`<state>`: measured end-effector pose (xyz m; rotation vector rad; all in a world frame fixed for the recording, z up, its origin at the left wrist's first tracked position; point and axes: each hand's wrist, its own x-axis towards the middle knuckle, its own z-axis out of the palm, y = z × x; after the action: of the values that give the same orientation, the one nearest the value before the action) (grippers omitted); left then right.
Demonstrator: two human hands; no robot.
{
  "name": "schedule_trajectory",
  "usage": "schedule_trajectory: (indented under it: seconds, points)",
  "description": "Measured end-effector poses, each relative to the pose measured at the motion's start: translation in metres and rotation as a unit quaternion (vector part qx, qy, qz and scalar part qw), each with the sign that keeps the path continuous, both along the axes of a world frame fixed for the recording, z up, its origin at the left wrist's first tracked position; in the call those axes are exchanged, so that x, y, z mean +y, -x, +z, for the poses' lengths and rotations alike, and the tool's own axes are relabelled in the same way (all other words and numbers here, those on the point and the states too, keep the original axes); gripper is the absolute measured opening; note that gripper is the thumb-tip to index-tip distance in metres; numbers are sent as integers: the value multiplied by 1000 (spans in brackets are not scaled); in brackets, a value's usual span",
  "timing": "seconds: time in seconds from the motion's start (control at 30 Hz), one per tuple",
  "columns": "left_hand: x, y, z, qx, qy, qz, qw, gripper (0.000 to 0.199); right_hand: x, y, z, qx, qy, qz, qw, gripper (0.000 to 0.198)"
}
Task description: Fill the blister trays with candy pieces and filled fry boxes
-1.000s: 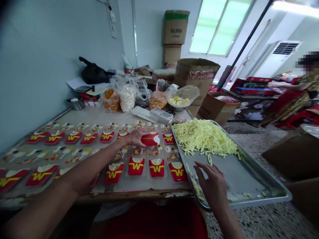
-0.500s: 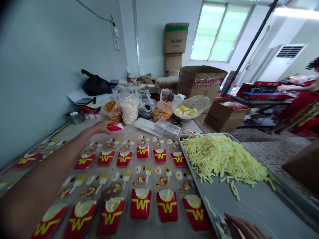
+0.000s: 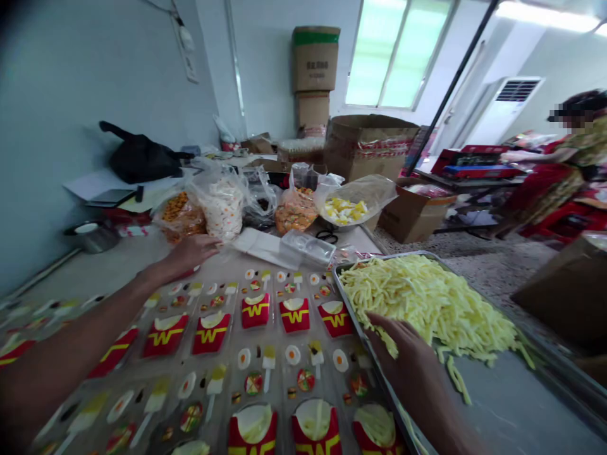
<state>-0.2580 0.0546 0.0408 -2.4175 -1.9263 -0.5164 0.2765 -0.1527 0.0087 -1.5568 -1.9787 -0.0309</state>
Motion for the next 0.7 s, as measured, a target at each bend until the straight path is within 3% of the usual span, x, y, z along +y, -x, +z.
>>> schedule_trajectory:
  seconds: [0.1,0.17,0.23,0.33,0.47,0.6,0.7]
  points:
    - [31,-56,4,35,17,-74,997,44,89,45,21,-21,-14,35,999,50]
    - [52,-74,7,52,17,-60,997,48,151,69,29,-56,-2,19,998,74]
    - [70,-73,9,65,19,-12,998,47,203,90,28,-109,40,-19,993,95]
    - [83,-51,4,77,38,71,994,39,257,114,15,-174,123,-11,977,115]
    - [85,-35,-15,65,68,130,987,44,284,126,-4,-216,193,37,956,123]
    - [81,-50,-30,31,98,151,983,54,285,105,-5,-220,111,-8,969,114]
    - [67,-64,-22,23,96,157,983,60,278,82,6,-224,100,-19,969,116]
